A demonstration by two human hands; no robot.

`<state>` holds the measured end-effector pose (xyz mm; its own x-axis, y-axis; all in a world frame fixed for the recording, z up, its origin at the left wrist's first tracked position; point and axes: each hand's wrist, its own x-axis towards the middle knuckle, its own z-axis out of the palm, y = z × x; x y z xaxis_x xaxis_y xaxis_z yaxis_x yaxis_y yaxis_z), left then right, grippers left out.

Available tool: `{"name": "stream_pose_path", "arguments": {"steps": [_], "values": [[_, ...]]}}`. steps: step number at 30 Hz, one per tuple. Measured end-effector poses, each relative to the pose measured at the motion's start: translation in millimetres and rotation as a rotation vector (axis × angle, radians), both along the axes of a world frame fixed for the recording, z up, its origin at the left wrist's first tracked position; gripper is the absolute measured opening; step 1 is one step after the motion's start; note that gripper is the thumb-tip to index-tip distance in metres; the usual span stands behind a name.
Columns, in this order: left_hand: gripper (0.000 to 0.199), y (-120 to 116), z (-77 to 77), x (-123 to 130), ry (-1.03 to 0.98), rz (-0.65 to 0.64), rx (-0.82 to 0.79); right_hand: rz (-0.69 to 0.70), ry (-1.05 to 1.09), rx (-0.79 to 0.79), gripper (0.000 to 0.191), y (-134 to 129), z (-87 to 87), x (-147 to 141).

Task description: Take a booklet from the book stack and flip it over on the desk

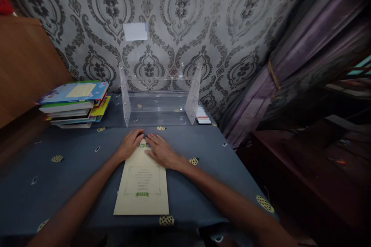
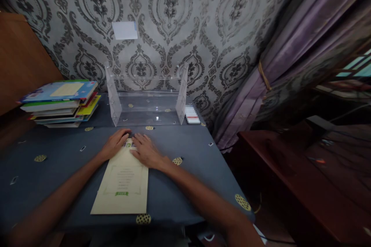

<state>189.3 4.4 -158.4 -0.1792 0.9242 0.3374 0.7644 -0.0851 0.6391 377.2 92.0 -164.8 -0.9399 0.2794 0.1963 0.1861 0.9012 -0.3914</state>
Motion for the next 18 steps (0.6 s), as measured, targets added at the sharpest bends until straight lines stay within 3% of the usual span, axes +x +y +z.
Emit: {"name": "stream_pose_path", "arguments": {"steps": [6, 18], "values": [[0.041, -1, 0.7, 3, 0.116, -0.007, -0.025, -0.057, -0.021, -0.038, 0.055, 8, -2.0, 24], [0.038, -1, 0.2, 2, 0.173, -0.027, -0.027, -0.086, -0.041, -0.019, 0.054, 5, 1.1, 24]]}}
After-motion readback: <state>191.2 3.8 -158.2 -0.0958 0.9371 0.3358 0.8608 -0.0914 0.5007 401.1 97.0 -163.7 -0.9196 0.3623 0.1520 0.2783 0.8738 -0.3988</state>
